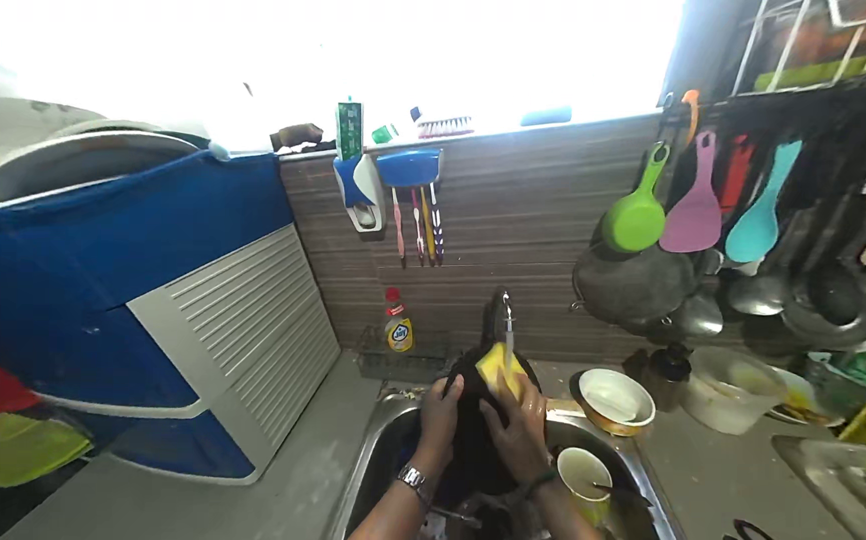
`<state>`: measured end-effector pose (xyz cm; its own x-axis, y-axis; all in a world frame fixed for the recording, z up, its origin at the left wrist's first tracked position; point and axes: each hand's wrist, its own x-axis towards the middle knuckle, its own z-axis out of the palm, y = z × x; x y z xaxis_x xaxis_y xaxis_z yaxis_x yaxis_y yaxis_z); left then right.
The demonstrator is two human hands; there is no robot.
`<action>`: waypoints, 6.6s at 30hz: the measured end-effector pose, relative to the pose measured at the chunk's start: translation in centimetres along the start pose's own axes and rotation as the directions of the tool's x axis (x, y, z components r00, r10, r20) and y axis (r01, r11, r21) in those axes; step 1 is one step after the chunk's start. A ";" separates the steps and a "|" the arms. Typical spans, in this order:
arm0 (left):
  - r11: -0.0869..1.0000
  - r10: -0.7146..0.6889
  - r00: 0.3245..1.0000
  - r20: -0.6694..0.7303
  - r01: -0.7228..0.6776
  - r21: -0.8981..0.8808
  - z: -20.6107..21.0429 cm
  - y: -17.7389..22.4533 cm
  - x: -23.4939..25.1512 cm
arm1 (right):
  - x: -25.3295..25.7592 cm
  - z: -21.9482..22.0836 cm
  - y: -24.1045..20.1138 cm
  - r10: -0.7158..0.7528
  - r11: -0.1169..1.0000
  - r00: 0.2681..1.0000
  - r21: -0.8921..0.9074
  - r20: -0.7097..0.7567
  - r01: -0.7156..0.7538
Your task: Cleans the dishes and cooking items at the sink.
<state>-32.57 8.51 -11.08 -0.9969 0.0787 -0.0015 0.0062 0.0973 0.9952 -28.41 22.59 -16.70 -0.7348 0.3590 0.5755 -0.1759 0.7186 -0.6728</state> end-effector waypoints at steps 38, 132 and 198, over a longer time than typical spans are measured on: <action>0.991 -0.129 0.985 -0.111 0.131 0.015 -1.2 -3.4 -1.1 | -10.8 -0.8 2.3 0.267 0.964 0.905 -0.090 0.331 -0.252; 0.549 -0.181 0.754 0.632 -0.456 0.700 7.1 -2.1 5.0 | 9.9 -10.6 2.1 0.417 0.792 0.711 -0.611 0.566 0.021; 0.655 0.390 0.468 0.793 -0.746 0.118 -11.1 3.8 -8.2 | -4.5 -12.0 -9.7 -0.173 0.983 0.625 0.091 0.761 0.161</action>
<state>-25.26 -2.75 -6.24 -0.4014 0.8618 0.3102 0.7574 0.1219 0.6415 -15.57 21.16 -7.14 -0.9276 -0.3529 0.1225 -0.3507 0.7097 -0.6110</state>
